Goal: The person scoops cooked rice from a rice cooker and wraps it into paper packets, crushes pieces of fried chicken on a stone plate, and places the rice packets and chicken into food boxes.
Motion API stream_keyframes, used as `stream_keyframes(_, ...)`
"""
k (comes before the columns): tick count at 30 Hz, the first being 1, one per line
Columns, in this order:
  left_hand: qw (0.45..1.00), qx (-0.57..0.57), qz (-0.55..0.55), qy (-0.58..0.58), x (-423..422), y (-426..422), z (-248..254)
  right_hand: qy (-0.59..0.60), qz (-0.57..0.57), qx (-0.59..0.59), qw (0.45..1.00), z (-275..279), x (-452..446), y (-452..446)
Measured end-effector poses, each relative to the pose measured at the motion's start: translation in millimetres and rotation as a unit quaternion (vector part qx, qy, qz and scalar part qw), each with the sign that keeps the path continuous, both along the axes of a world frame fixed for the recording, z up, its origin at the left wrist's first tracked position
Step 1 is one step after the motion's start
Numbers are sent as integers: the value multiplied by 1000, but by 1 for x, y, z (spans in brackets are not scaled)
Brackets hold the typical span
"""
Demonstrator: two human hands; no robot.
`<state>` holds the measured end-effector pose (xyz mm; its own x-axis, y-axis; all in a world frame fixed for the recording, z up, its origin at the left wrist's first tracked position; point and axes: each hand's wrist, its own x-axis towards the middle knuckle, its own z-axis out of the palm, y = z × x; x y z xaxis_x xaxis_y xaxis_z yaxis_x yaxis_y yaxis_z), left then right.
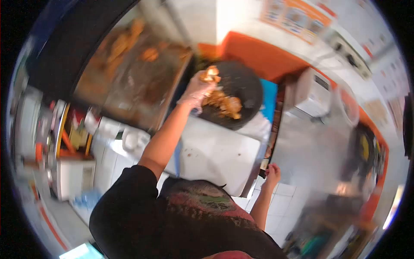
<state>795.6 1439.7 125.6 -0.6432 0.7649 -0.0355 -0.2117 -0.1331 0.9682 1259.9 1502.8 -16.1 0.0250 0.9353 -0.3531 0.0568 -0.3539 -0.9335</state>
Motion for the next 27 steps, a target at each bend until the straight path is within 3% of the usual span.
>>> stream_keyframes(1, 999, 29, 17, -41, 22, -34, 10, 14, 24, -13, 1000, -10, 5, 5)
stream_keyframes(3, 996, -32, 30, -75, 61, -107, 13, 36, 21, -10, 999, -3, -5, 2)
stream_keyframes(5, 988, 16, 6, -155, 97, -180, 6, 14, 52, -10, 999, 5, -13, 1)
stream_keyframes(6, 980, 16, -29, -197, 109, -206, 26, 11, 71, -31, 997, 12, -16, -1)
stream_keyframes(8, 975, -72, 104, -181, 129, -260, 33, 18, 86, -32, 996, 21, -20, -8)
stream_keyframes(11, 943, -229, 231, -73, 115, -330, -2, -3, 102, -15, 995, 24, -27, -16)
stream_keyframes(12, 918, -163, 360, -22, 101, -348, -52, 11, 114, -6, 993, 20, -28, -18)
stream_keyframes(15, 897, -206, 390, 28, 62, -384, -58, 0, 142, 10, 990, 26, -40, -26)
stream_keyframes(18, 906, -154, 395, 6, 45, -401, -31, -62, 247, 59, 965, 24, -76, -43)
stream_keyframes(20, 902, -116, 416, 18, 49, -400, -10, -66, 357, 113, 925, 48, -132, -85)
stream_keyframes(24, 887, -104, 449, 18, 60, -410, 2, 97, 618, 107, 773, 78, -242, -199)
stream_keyframes(27, 883, -120, 453, -25, 71, -421, 11, 10, 696, 348, 627, 81, -323, -277)
